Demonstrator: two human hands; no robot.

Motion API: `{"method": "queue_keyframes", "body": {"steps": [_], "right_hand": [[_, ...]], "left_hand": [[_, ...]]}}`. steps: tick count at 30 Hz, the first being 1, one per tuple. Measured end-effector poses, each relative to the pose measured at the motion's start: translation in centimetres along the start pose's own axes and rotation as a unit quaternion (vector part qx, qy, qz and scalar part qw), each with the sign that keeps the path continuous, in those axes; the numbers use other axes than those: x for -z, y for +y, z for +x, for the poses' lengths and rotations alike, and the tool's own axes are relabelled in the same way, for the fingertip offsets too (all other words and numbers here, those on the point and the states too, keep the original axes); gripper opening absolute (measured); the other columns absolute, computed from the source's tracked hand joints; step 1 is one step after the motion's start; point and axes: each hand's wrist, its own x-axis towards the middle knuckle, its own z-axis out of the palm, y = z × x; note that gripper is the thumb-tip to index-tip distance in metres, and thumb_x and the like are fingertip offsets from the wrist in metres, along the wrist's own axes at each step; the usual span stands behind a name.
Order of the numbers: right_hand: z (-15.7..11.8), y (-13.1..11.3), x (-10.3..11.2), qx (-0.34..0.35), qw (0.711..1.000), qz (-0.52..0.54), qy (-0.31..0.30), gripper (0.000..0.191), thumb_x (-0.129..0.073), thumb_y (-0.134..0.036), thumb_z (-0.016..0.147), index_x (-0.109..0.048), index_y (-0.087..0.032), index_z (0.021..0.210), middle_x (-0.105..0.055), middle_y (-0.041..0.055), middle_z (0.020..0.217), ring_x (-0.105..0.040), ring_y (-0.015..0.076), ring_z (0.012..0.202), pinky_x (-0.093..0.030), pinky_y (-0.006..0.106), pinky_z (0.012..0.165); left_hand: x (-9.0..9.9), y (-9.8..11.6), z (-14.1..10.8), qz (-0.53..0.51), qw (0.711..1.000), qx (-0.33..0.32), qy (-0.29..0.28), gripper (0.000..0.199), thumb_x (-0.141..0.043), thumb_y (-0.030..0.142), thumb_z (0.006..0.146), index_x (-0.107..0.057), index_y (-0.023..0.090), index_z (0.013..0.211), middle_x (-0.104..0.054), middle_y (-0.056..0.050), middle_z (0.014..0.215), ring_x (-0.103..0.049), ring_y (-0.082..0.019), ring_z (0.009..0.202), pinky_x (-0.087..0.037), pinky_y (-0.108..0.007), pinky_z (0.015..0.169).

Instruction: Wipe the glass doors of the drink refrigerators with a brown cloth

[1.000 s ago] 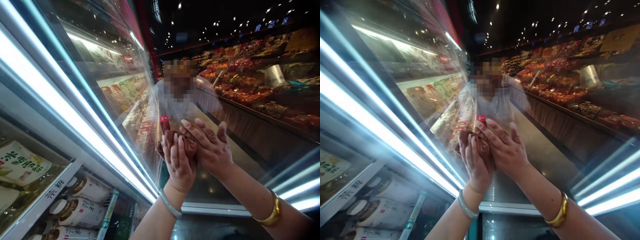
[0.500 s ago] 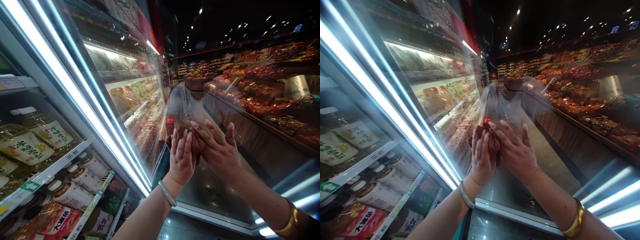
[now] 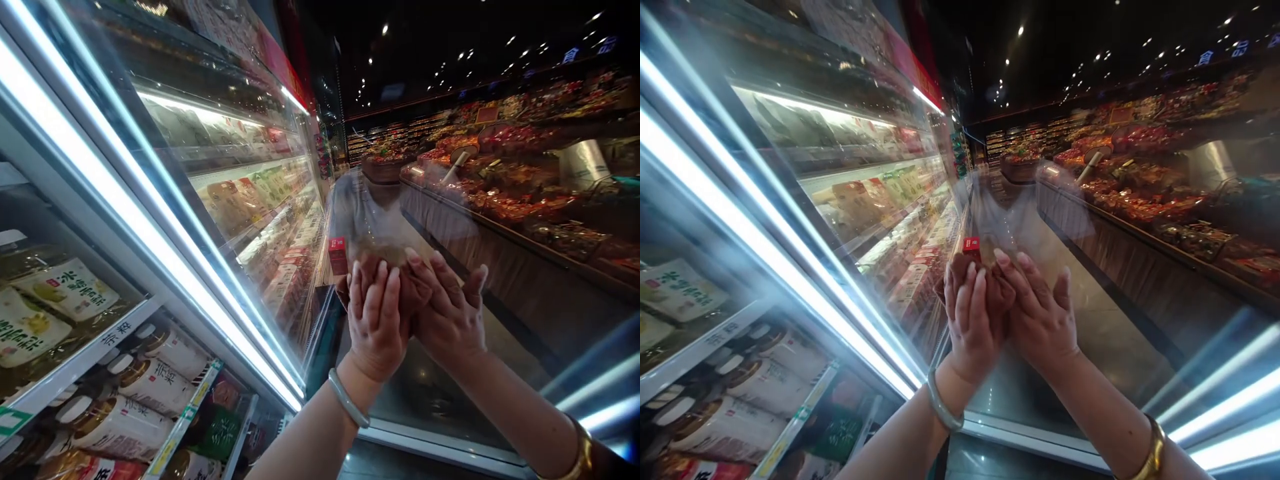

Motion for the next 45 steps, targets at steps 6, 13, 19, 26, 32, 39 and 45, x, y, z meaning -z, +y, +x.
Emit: {"method": "queue_keyframes", "body": {"steps": [6,13,19,26,32,39,45], "right_hand": [[-1.2,0.9,-0.1,0.051,0.998,-0.037,-0.001,0.067,-0.067,-0.027,0.100,-0.044,-0.022,0.163,-0.060,0.0044,0.154,-0.037,0.0231,0.161,0.003,0.047,0.141],[-4.5,2.9,-0.6,0.090,0.994,0.003,0.058,0.068,-0.053,-0.016,0.105,-0.032,-0.027,0.168,-0.046,0.0062,0.166,-0.047,0.0263,0.155,-0.006,0.056,0.141],[-4.9,5.7,-0.8,0.164,0.984,0.005,0.074,0.066,-0.056,-0.021,0.106,-0.034,-0.033,0.167,-0.047,0.0004,0.167,-0.041,0.0303,0.159,-0.003,0.068,0.138],[-4.6,6.0,-1.0,0.163,0.985,0.030,0.054,0.053,-0.039,-0.031,0.112,-0.039,-0.028,0.165,-0.045,0.0014,0.169,-0.035,0.0303,0.162,0.000,0.066,0.137],[-5.5,6.5,-1.4,0.172,0.983,0.009,0.067,0.063,-0.045,-0.023,0.106,-0.033,-0.031,0.168,-0.038,0.0006,0.173,-0.031,0.0272,0.164,-0.012,0.061,0.140],[-5.8,6.8,-3.2,0.166,0.978,-0.032,0.122,0.059,-0.043,-0.023,0.108,-0.035,-0.025,0.167,-0.048,0.0039,0.167,-0.041,0.0270,0.159,-0.030,0.060,0.136],[-8.1,7.8,-4.3,0.159,0.979,-0.040,0.120,0.070,-0.046,-0.019,0.106,-0.022,-0.025,0.171,-0.043,0.0072,0.170,-0.038,0.0255,0.161,-0.031,0.056,0.135]], "left_hand": [[1.5,-3.9,2.5,0.039,0.997,0.010,0.059,0.066,-0.056,0.022,0.106,-0.035,0.022,0.168,-0.052,-0.014,0.166,-0.033,-0.028,0.165,-0.028,-0.049,0.137],[-2.7,1.7,-2.1,0.038,0.997,-0.019,0.067,0.073,-0.057,0.018,0.105,-0.026,0.020,0.171,-0.055,-0.016,0.163,-0.036,-0.027,0.164,-0.034,-0.049,0.135],[-2.5,-1.4,-1.9,0.064,0.989,-0.028,0.131,0.062,-0.051,0.016,0.105,-0.036,0.020,0.166,-0.049,-0.014,0.168,-0.037,-0.024,0.163,-0.033,-0.046,0.136],[-4.2,-0.6,-3.6,0.046,0.990,-0.075,0.110,0.063,-0.050,0.021,0.105,-0.033,0.022,0.166,-0.046,-0.011,0.170,-0.032,-0.024,0.165,-0.027,-0.050,0.138],[-6.0,1.2,-8.2,0.072,0.980,-0.162,0.093,0.059,-0.050,0.021,0.108,-0.034,0.016,0.164,-0.052,-0.014,0.166,-0.029,-0.024,0.166,-0.033,-0.047,0.137],[-6.5,-0.1,0.1,0.040,0.985,-0.003,0.169,0.050,-0.048,0.019,0.107,-0.047,0.016,0.157,-0.052,-0.016,0.166,-0.038,-0.026,0.162,-0.033,-0.052,0.136],[-10.0,2.1,-6.1,0.028,0.982,-0.094,0.164,0.051,-0.043,0.019,0.110,-0.041,0.016,0.160,-0.054,-0.016,0.164,-0.034,-0.025,0.164,-0.037,-0.048,0.135]]}}
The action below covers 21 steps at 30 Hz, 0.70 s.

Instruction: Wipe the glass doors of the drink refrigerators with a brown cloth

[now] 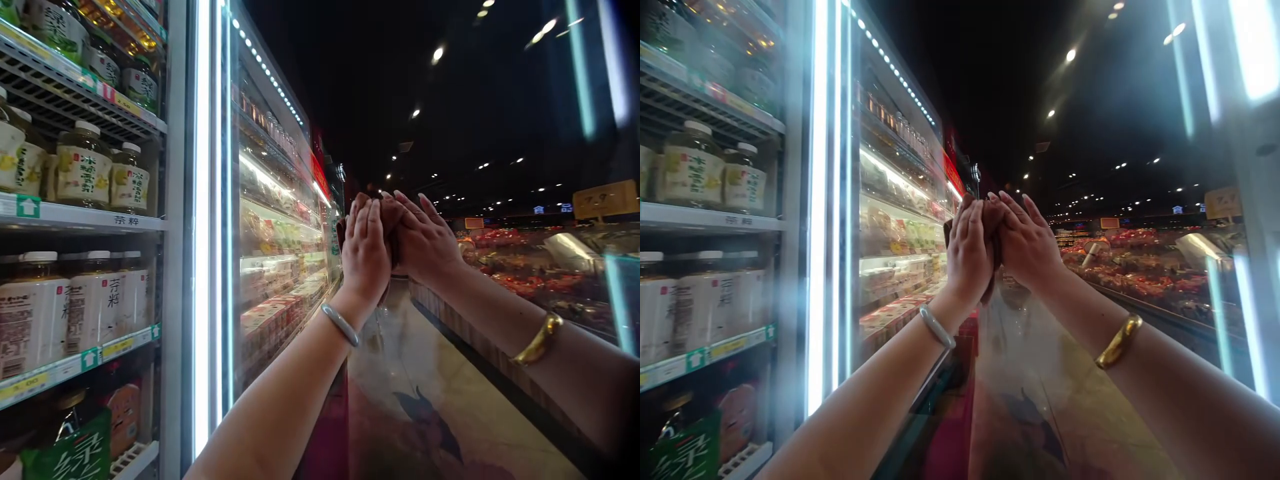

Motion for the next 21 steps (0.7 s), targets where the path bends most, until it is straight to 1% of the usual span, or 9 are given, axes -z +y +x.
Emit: {"method": "queue_keyframes", "body": {"steps": [2,5,6,9,11,15,18,19,21], "right_hand": [[-1.4,-0.1,-0.2,-0.005,1.000,0.000,-0.011,0.072,-0.047,-0.021,0.106,-0.018,-0.026,0.172,-0.039,0.0072,0.172,-0.035,0.0264,0.162,-0.031,0.057,0.135],[-2.5,-0.4,-0.8,-0.025,1.000,0.008,-0.012,0.071,-0.046,-0.023,0.107,-0.017,-0.028,0.172,-0.041,0.0053,0.171,-0.036,0.0262,0.162,-0.028,0.060,0.136],[-2.6,-0.3,-1.1,-0.031,0.999,0.011,-0.011,0.069,-0.045,-0.024,0.108,-0.018,-0.028,0.172,-0.042,0.0046,0.171,-0.037,0.0261,0.161,-0.026,0.061,0.136],[-2.7,0.3,-2.1,-0.034,0.999,0.013,-0.018,0.062,-0.041,-0.028,0.109,-0.026,-0.027,0.170,-0.042,0.0032,0.171,-0.038,0.0268,0.161,-0.019,0.065,0.137],[-3.4,1.0,-2.5,-0.044,0.999,0.003,-0.018,0.061,-0.042,-0.029,0.110,-0.029,-0.026,0.169,-0.041,0.0036,0.171,-0.038,0.0282,0.161,-0.018,0.067,0.136],[-6.6,2.2,-2.5,-0.055,0.998,-0.013,-0.010,0.070,-0.046,-0.028,0.107,-0.019,-0.028,0.172,-0.037,0.0056,0.173,-0.033,0.0295,0.163,-0.024,0.067,0.134],[-8.5,2.6,-1.8,-0.039,0.999,-0.008,-0.021,0.070,-0.045,-0.028,0.108,-0.017,-0.030,0.172,-0.040,0.0044,0.172,-0.034,0.0282,0.163,-0.024,0.066,0.135],[-8.7,2.7,-1.5,-0.040,0.999,-0.007,-0.027,0.067,-0.044,-0.029,0.108,-0.020,-0.031,0.171,-0.041,0.0038,0.171,-0.036,0.0283,0.162,-0.023,0.066,0.135],[-8.7,3.0,-1.0,-0.049,0.998,-0.006,-0.037,0.062,-0.042,-0.032,0.109,-0.027,-0.032,0.170,-0.040,0.0036,0.172,-0.036,0.0292,0.162,-0.020,0.068,0.135]], "left_hand": [[0.7,-0.2,-1.9,-0.019,0.997,-0.069,-0.029,0.055,-0.043,0.019,0.110,-0.035,0.018,0.164,-0.054,-0.015,0.164,-0.032,-0.024,0.165,-0.039,-0.047,0.134],[1.3,-2.5,-0.9,-0.030,0.985,-0.135,-0.102,0.056,-0.039,0.016,0.110,-0.034,0.022,0.165,-0.053,-0.011,0.165,-0.031,-0.022,0.165,-0.038,-0.046,0.135],[1.1,-3.4,0.2,-0.021,0.987,-0.119,-0.110,0.055,-0.036,0.015,0.110,-0.037,0.023,0.164,-0.053,-0.011,0.166,-0.032,-0.021,0.165,-0.037,-0.046,0.135],[-0.4,-4.5,2.5,0.021,0.999,0.024,-0.044,0.053,-0.043,0.022,0.109,-0.040,0.020,0.162,-0.046,-0.015,0.170,-0.029,-0.026,0.166,-0.029,-0.053,0.138],[-1.4,-3.3,1.5,0.026,0.998,0.034,-0.044,0.055,-0.044,0.023,0.109,-0.037,0.019,0.164,-0.044,-0.015,0.172,-0.024,-0.026,0.168,-0.028,-0.054,0.138],[-1.6,0.2,-3.9,0.009,0.985,-0.116,-0.125,0.058,-0.036,0.015,0.109,-0.031,0.017,0.167,-0.042,-0.011,0.173,-0.014,-0.022,0.170,-0.033,-0.045,0.137],[-1.1,0.2,-4.6,0.010,0.974,-0.167,-0.153,0.061,-0.035,0.012,0.108,-0.030,0.023,0.168,-0.044,-0.007,0.172,-0.017,-0.019,0.169,-0.031,-0.043,0.138],[-1.1,-0.2,-4.0,0.019,0.981,-0.130,-0.141,0.062,-0.033,0.010,0.107,-0.031,0.023,0.168,-0.043,-0.006,0.173,-0.019,-0.019,0.169,-0.029,-0.043,0.138],[-1.5,-0.7,-2.6,0.044,0.996,0.003,-0.076,0.060,-0.038,0.014,0.107,-0.034,0.018,0.166,-0.039,-0.012,0.175,-0.018,-0.023,0.169,-0.024,-0.048,0.140]]}}
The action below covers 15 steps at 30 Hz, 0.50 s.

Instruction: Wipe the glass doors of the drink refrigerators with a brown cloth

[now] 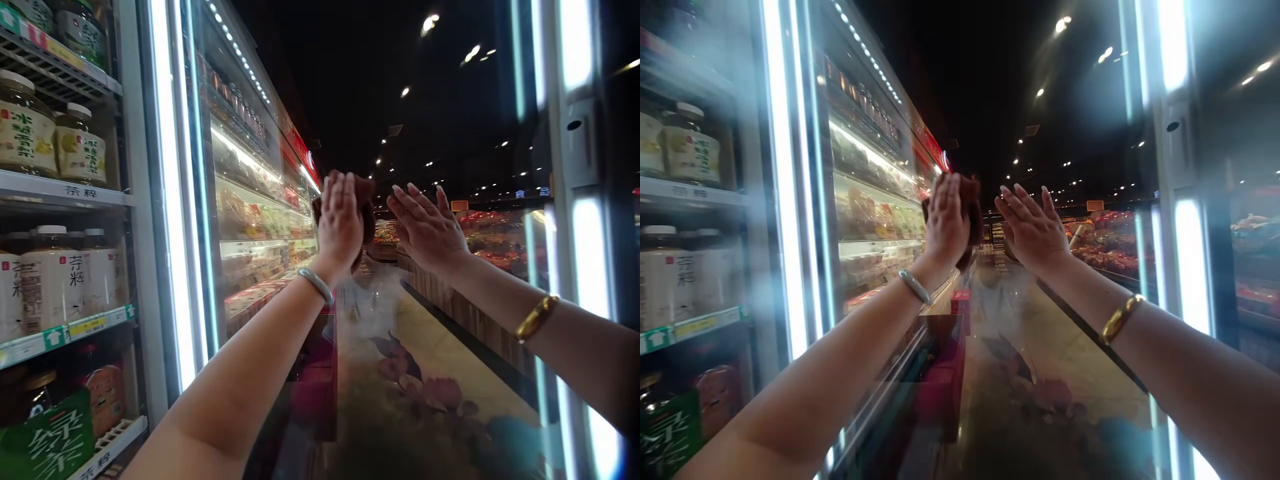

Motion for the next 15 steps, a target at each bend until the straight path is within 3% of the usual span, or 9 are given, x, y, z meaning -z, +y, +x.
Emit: {"method": "queue_keyframes", "body": {"steps": [2,6,8,10,13,15], "right_hand": [[0.2,0.3,0.2,-0.006,1.000,0.003,-0.003,0.062,-0.041,-0.034,0.109,-0.027,-0.032,0.170,-0.038,0.0043,0.173,-0.034,0.0300,0.163,-0.018,0.069,0.135],[-0.2,1.5,0.4,0.015,1.000,0.015,-0.018,0.070,-0.046,-0.032,0.107,-0.020,-0.028,0.172,-0.039,0.0066,0.173,-0.032,0.0284,0.163,-0.017,0.064,0.137],[-0.5,2.5,0.6,0.028,0.999,0.019,-0.023,0.067,-0.045,-0.033,0.108,-0.023,-0.028,0.171,-0.041,0.0056,0.171,-0.033,0.0268,0.163,-0.016,0.061,0.138],[-0.8,3.4,0.8,0.015,1.000,0.021,-0.014,0.059,-0.040,-0.035,0.110,-0.031,-0.030,0.168,-0.041,0.0031,0.171,-0.032,0.0273,0.163,-0.011,0.062,0.138],[-1.2,4.0,1.1,-0.039,0.999,0.021,0.011,0.054,-0.038,-0.040,0.111,-0.040,-0.030,0.164,-0.037,0.0040,0.174,-0.029,0.0313,0.164,-0.008,0.067,0.136],[-1.5,3.9,1.2,-0.045,0.999,0.025,0.006,0.056,-0.038,-0.038,0.111,-0.039,-0.024,0.165,-0.036,0.0075,0.174,-0.028,0.0320,0.165,-0.009,0.067,0.136]], "left_hand": [[-0.5,0.6,0.4,-0.001,0.999,0.048,0.017,0.060,-0.041,0.018,0.107,-0.033,0.016,0.167,-0.037,-0.013,0.176,-0.015,-0.024,0.170,-0.020,-0.048,0.141],[-1.3,3.2,-1.9,-0.028,0.990,-0.123,-0.069,0.062,-0.035,0.015,0.108,-0.028,0.020,0.169,-0.037,-0.008,0.176,-0.007,-0.021,0.171,-0.024,-0.047,0.139],[-1.5,3.4,-2.1,-0.032,0.984,-0.155,-0.082,0.060,-0.035,0.017,0.108,-0.032,0.021,0.168,-0.037,-0.007,0.176,-0.011,-0.021,0.170,-0.029,-0.046,0.138],[-1.7,2.7,-1.1,-0.031,0.993,-0.106,-0.053,0.058,-0.034,0.016,0.108,-0.037,0.021,0.165,-0.038,-0.009,0.176,-0.017,-0.021,0.169,-0.028,-0.046,0.138],[-2.4,2.5,0.5,-0.043,0.998,0.025,0.036,0.059,-0.040,0.019,0.105,-0.038,0.024,0.165,-0.040,-0.010,0.174,-0.017,-0.024,0.170,-0.021,-0.053,0.140],[-3.1,3.6,0.5,-0.050,0.998,-0.001,0.037,0.059,-0.038,0.020,0.106,-0.036,0.022,0.165,-0.042,-0.011,0.173,-0.017,-0.023,0.170,-0.021,-0.053,0.140]]}}
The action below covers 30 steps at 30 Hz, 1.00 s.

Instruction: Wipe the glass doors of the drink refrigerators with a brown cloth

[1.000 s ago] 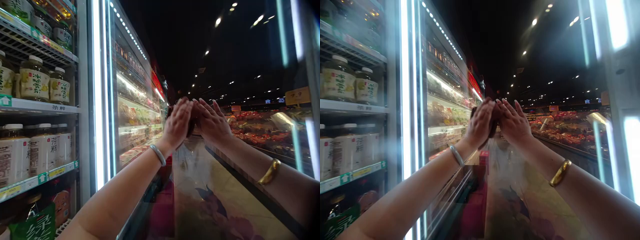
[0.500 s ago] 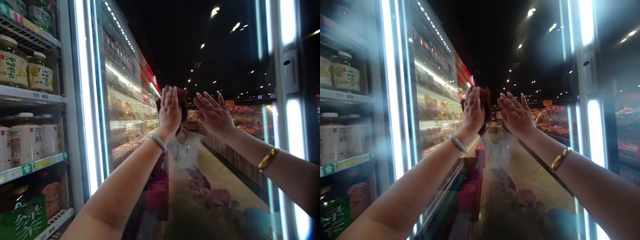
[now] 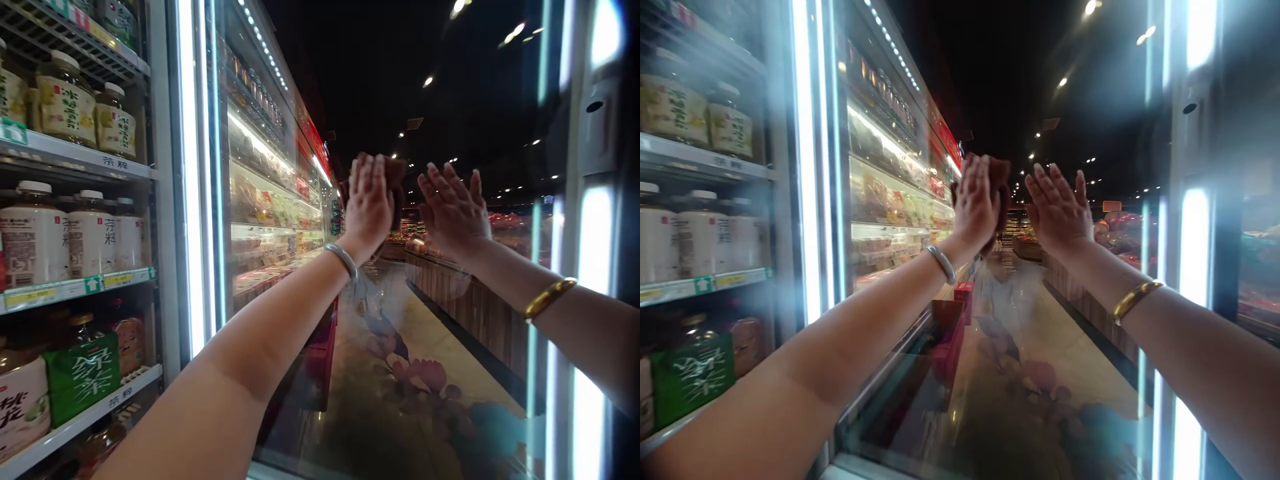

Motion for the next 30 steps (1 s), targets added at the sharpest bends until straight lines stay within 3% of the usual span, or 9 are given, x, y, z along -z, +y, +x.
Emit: {"method": "queue_keyframes", "body": {"steps": [2,4,9,11,15,20,23,26,30], "right_hand": [[-0.4,0.2,0.2,0.023,1.000,0.003,-0.021,0.056,-0.039,-0.033,0.109,-0.040,-0.020,0.164,-0.039,0.0097,0.172,-0.029,0.0300,0.165,-0.011,0.063,0.138],[-0.9,1.1,0.7,0.038,0.999,-0.002,-0.029,0.056,-0.038,-0.032,0.109,-0.041,-0.023,0.164,-0.042,0.0079,0.170,-0.031,0.0280,0.164,-0.013,0.060,0.139],[-2.3,3.7,1.9,0.001,1.000,-0.030,-0.010,0.058,-0.039,-0.039,0.111,-0.036,-0.021,0.166,-0.037,0.0075,0.173,-0.030,0.0331,0.164,-0.012,0.070,0.135],[-3.1,4.2,2.2,-0.002,0.999,-0.027,-0.017,0.060,-0.042,-0.037,0.109,-0.035,-0.021,0.166,-0.037,0.0089,0.173,-0.029,0.0323,0.164,-0.013,0.067,0.136],[-3.8,4.8,2.6,0.003,0.999,-0.016,-0.029,0.060,-0.041,-0.031,0.109,-0.032,-0.025,0.168,-0.039,0.0081,0.173,-0.029,0.0306,0.165,-0.010,0.064,0.138],[-3.7,6.1,2.7,-0.058,0.998,-0.007,0.008,0.059,-0.037,-0.040,0.110,-0.034,-0.025,0.167,-0.033,0.0069,0.175,-0.026,0.0326,0.166,-0.008,0.070,0.135],[-4.3,6.5,2.5,-0.073,0.997,0.008,0.008,0.062,-0.038,-0.038,0.109,-0.030,-0.022,0.169,-0.031,0.0093,0.176,-0.022,0.0313,0.167,-0.008,0.065,0.137],[-5.4,6.7,2.7,-0.054,0.999,0.000,0.000,0.064,-0.037,-0.029,0.108,-0.028,-0.021,0.170,-0.033,0.0097,0.176,-0.021,0.0272,0.167,-0.008,0.058,0.138],[-6.8,6.7,3.5,-0.065,0.998,-0.010,-0.009,0.059,-0.037,-0.034,0.109,-0.037,-0.023,0.167,-0.038,0.0089,0.173,-0.029,0.0294,0.165,-0.009,0.061,0.138]], "left_hand": [[-0.8,1.7,-0.5,-0.004,0.993,-0.098,-0.072,0.058,-0.034,0.018,0.107,-0.036,0.024,0.165,-0.044,-0.006,0.172,-0.016,-0.020,0.170,-0.025,-0.050,0.139],[-1.5,3.0,-0.7,-0.004,0.986,-0.133,-0.103,0.058,-0.033,0.017,0.107,-0.039,0.026,0.164,-0.044,-0.004,0.173,-0.018,-0.020,0.169,-0.029,-0.047,0.138],[-3.4,5.1,0.2,-0.022,0.999,-0.026,-0.036,0.057,-0.037,0.020,0.106,-0.044,0.020,0.162,-0.042,-0.012,0.172,-0.022,-0.027,0.169,-0.023,-0.054,0.139],[-3.9,6.3,-0.3,-0.024,0.997,-0.057,-0.052,0.055,-0.034,0.020,0.107,-0.045,0.018,0.161,-0.044,-0.012,0.171,-0.022,-0.026,0.169,-0.024,-0.051,0.139],[-4.2,7.2,-0.5,-0.019,0.982,-0.148,-0.116,0.056,-0.029,0.019,0.108,-0.046,0.025,0.161,-0.045,-0.003,0.172,-0.023,-0.021,0.168,-0.025,-0.045,0.139],[-5.1,6.9,2.0,-0.006,0.999,-0.027,-0.046,0.057,-0.038,0.020,0.105,-0.045,0.024,0.161,-0.044,-0.006,0.172,-0.024,-0.023,0.168,-0.019,-0.045,0.141],[-5.9,8.8,0.3,-0.002,0.993,-0.090,-0.080,0.055,-0.031,0.018,0.107,-0.046,0.019,0.161,-0.046,-0.007,0.171,-0.020,-0.022,0.169,-0.020,-0.044,0.141],[-6.0,10.4,-2.4,-0.001,0.979,-0.164,-0.125,0.056,-0.024,0.019,0.110,-0.044,0.024,0.163,-0.041,-0.002,0.174,-0.016,-0.019,0.170,-0.024,-0.044,0.140],[-5.6,9.8,-2.4,-0.012,0.982,-0.142,-0.122,0.055,-0.028,0.018,0.110,-0.046,0.026,0.162,-0.045,-0.002,0.172,-0.021,-0.023,0.169,-0.026,-0.047,0.139]]}}
